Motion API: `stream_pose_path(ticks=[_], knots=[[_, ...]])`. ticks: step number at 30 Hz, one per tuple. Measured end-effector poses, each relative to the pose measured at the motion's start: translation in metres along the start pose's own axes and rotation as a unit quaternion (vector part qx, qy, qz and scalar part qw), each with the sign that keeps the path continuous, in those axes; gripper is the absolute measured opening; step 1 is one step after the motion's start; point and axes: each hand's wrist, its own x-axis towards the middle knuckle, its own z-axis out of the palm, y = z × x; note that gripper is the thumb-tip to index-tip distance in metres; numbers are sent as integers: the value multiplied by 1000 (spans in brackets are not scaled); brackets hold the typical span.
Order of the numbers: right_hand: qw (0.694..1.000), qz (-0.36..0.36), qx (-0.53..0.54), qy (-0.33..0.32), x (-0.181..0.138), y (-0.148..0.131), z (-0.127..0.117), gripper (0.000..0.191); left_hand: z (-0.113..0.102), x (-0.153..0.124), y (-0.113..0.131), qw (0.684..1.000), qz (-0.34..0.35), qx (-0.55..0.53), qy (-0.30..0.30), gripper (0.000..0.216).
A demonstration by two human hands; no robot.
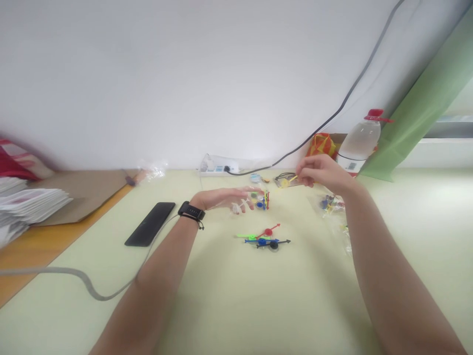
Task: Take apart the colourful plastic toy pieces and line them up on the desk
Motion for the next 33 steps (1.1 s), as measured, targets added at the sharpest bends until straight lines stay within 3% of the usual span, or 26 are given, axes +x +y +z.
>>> stream_pose_path(ticks=[4,18,27,33], knots=[[997,-27,44,52,1,-6,7,8,0,2,0,1000,9,-2,-9,62],[995,-70,40,-63,10,-22,57,14,12,10,4,997,50,-47,-47,64],[992,-66,22,-103,12,-22,62,24,13,11,7,994,46,-68,-66,60],[990,-46,18,-129,14,-20,65,21,14,12,6,994,42,-67,-72,52]])
